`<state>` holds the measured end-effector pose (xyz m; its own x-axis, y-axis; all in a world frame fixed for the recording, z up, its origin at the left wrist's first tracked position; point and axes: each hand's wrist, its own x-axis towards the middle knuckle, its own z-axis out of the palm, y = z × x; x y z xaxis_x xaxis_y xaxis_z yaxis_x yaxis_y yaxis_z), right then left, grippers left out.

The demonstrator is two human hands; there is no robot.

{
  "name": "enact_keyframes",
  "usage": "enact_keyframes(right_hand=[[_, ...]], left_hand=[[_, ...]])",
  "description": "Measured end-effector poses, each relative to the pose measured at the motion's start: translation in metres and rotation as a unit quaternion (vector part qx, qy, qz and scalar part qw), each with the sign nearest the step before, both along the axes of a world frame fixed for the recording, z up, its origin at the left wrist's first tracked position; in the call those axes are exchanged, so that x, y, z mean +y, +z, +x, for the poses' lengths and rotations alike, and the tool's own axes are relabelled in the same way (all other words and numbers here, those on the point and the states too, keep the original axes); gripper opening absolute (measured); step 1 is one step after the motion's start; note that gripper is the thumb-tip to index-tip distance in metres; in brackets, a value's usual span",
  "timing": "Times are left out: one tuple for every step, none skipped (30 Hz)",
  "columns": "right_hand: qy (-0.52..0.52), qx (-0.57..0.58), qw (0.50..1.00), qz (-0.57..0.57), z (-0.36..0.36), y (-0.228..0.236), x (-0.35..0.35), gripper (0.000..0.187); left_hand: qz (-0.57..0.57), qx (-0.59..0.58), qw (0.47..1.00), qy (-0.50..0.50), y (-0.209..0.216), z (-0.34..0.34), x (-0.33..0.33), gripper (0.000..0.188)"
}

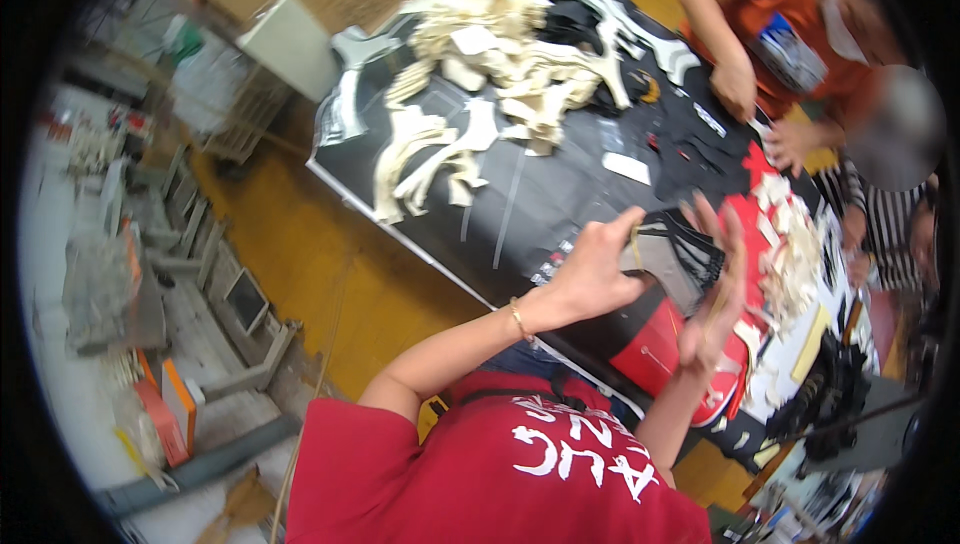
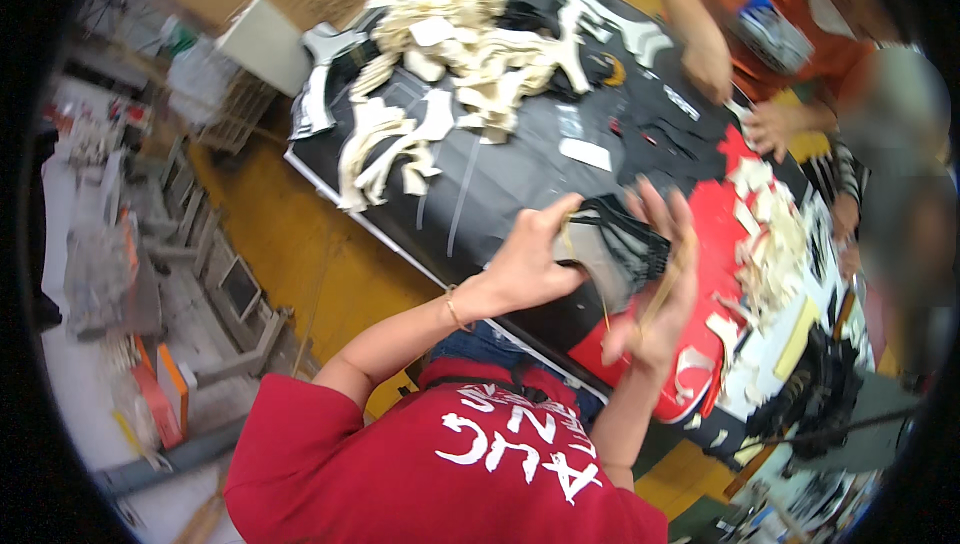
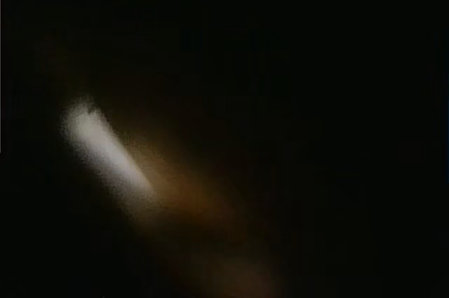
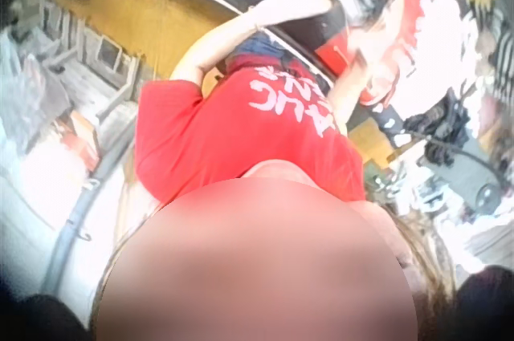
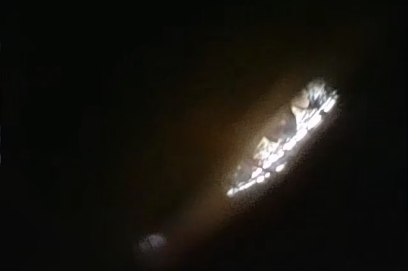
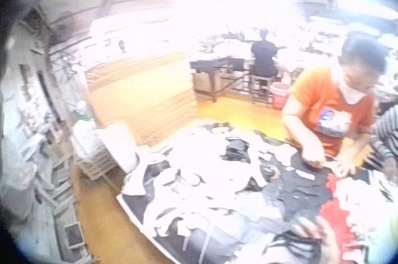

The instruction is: The person sorts and stacks black gloves on a work table in a factory setting. They repeatedly pick up gloves, align them, and place them into neat piles while coworkers handle other materials nearby.

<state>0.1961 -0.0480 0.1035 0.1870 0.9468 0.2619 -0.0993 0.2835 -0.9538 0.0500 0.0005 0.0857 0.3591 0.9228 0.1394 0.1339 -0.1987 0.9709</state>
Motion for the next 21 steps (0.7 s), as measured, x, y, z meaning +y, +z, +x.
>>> enact_keyframes(right_hand=[[0.003,-0.080,0.997,0.003,0.001,0.007,-0.007,0.138],[0.015,-0.141,0.989,0.043,0.001,0.013,-0.011,0.140],[0.008,-0.152,0.988,0.028,-0.003,0.018,-0.017,0.145],[0.011,-0.179,0.983,0.044,-0.005,0.022,-0.018,0.145],[0.006,-0.207,0.978,0.040,-0.004,0.027,-0.019,0.129],[0.005,-0.243,0.969,0.054,-0.002,0.034,-0.018,0.113],[-0.021,-0.315,0.948,0.036,-0.002,0.038,-0.013,0.098],[-0.050,-0.383,0.922,0.026,-0.001,0.041,-0.007,0.083],[-0.080,-0.448,0.890,0.018,0.000,0.044,-0.001,0.068],[-0.060,-0.478,0.876,0.015,0.002,0.047,0.004,0.042],[-0.058,-0.433,0.900,0.014,0.001,0.048,0.009,0.039],[-0.053,-0.387,0.920,0.003,0.001,0.049,0.013,0.036],[-0.076,-0.428,0.901,0.019,0.000,0.048,0.015,0.043],[-0.013,-0.464,0.884,0.048,0.000,0.048,0.018,0.053],[0.012,-0.474,0.878,0.066,-0.003,0.046,0.018,0.061],[0.051,-0.487,0.869,0.069,-0.005,0.043,0.019,0.076],[0.121,-0.529,0.839,0.036,-0.007,0.039,0.020,0.092],[0.155,-0.494,0.853,-0.070,-0.009,0.035,0.020,0.085],[0.184,-0.440,0.875,-0.086,-0.010,0.030,0.023,0.078],[0.215,-0.391,0.889,-0.100,-0.008,0.024,0.026,0.070],[0.229,-0.379,0.889,-0.117,-0.006,0.020,0.027,0.066]], left_hand=[[0.022,0.051,0.998,-0.003,-0.002,-0.003,-0.001,0.043],[0.019,0.118,0.993,-0.011,-0.003,-0.005,-0.001,0.046],[0.050,0.121,0.991,-0.003,-0.004,-0.005,-0.005,0.051],[0.084,0.121,0.989,0.015,-0.005,-0.003,-0.009,0.051],[0.123,0.155,0.980,0.034,-0.006,-0.002,-0.011,0.049],[0.167,0.172,0.969,0.050,-0.008,0.000,-0.013,0.046],[0.205,0.209,0.954,0.060,-0.009,0.000,-0.014,0.045],[0.250,0.233,0.937,0.075,-0.009,0.000,-0.016,0.044],[0.293,0.254,0.917,0.092,-0.009,-0.001,-0.017,0.044],[0.295,0.265,0.916,0.056,-0.008,-0.004,-0.020,0.043],[0.264,0.239,0.934,0.040,-0.007,-0.009,-0.021,0.043],[0.217,0.223,0.950,0.008,-0.004,-0.014,-0.022,0.044],[0.153,0.192,0.969,-0.028,-0.001,-0.022,-0.022,0.048],[0.150,0.152,0.977,-0.016,0.002,-0.029,-0.021,0.050],[0.133,0.124,0.983,-0.017,0.005,-0.035,-0.019,0.052],[0.105,0.105,0.989,-0.029,0.009,-0.043,-0.018,0.054],[0.076,0.099,0.990,-0.073,0.010,-0.053,-0.014,0.055],[0.054,0.074,0.988,-0.123,0.011,-0.064,-0.008,0.053],[0.019,0.056,0.982,-0.181,0.012,-0.078,0.000,0.051],[-0.009,0.020,0.972,-0.235,0.012,-0.091,0.008,0.048],[-0.064,-0.052,0.960,-0.268,0.011,-0.107,0.016,0.042]])
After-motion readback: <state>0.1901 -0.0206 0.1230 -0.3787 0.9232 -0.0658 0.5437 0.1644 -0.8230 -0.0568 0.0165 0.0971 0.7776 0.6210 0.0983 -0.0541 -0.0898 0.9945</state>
